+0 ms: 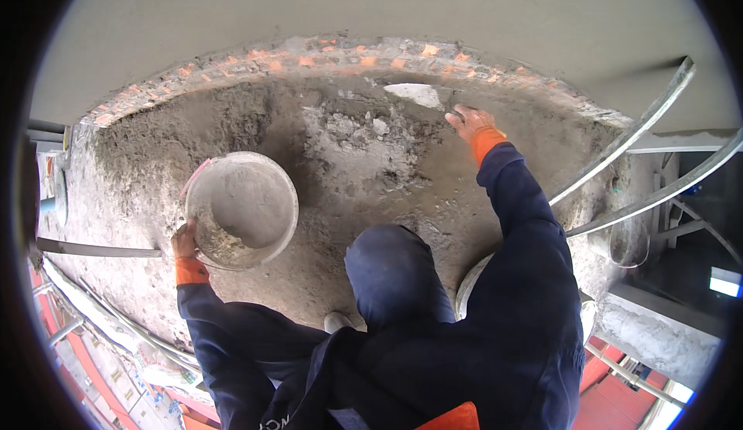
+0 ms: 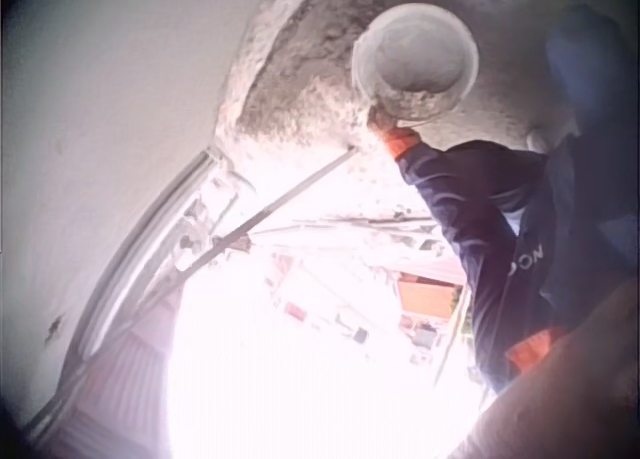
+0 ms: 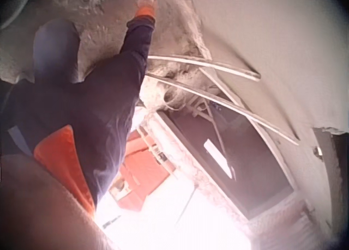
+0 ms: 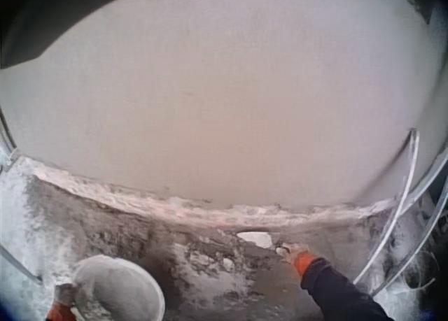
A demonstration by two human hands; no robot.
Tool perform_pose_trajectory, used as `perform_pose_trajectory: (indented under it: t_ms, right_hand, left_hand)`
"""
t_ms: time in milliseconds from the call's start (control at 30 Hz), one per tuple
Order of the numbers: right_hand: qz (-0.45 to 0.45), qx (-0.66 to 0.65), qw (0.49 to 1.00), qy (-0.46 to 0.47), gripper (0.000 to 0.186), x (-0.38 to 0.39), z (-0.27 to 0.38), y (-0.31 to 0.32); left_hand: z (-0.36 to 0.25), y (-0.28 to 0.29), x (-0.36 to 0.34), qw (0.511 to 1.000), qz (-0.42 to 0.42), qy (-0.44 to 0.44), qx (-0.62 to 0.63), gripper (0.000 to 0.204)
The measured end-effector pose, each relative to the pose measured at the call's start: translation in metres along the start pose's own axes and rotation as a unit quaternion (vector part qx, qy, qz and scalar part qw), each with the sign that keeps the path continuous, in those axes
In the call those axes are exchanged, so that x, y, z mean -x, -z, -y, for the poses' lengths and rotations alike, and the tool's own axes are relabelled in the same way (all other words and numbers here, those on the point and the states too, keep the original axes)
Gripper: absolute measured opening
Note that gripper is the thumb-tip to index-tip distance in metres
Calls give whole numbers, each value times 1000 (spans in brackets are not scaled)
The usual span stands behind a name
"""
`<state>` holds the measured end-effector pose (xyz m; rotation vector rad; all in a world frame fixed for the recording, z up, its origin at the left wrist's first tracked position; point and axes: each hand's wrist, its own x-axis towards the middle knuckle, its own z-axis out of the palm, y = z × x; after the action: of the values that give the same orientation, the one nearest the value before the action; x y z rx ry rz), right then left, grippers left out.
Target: The person applies mortar to a wall and window threshold using a trowel and a wooden straight edge. They move buckets of material and smooth the wet plaster across the surface with tools.
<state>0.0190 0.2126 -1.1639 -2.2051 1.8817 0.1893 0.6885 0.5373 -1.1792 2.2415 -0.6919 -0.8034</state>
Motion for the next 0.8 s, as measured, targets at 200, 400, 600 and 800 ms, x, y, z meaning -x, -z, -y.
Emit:
perform_pose_trajectory:
  t_ms: [200,400,600,800]
  right_hand:
    - [107,-192,968,-118,63,-57,-30,-17]
    - [206,-225,939,-160,71,-68,-40,-17]
    - [78,-41,995,-48,73,-54,-47,-38]
    - [54,-48,996,-46,73,-66,-33,-37]
  left_hand:
    - [-4,3,4,997,-5,63,-50,48]
    - [-3,2,7,998,-6,53,36,49]
    - [5,1,3,996,16,47,75,53]
    - [-4,3,8,995,11,58,80,46]
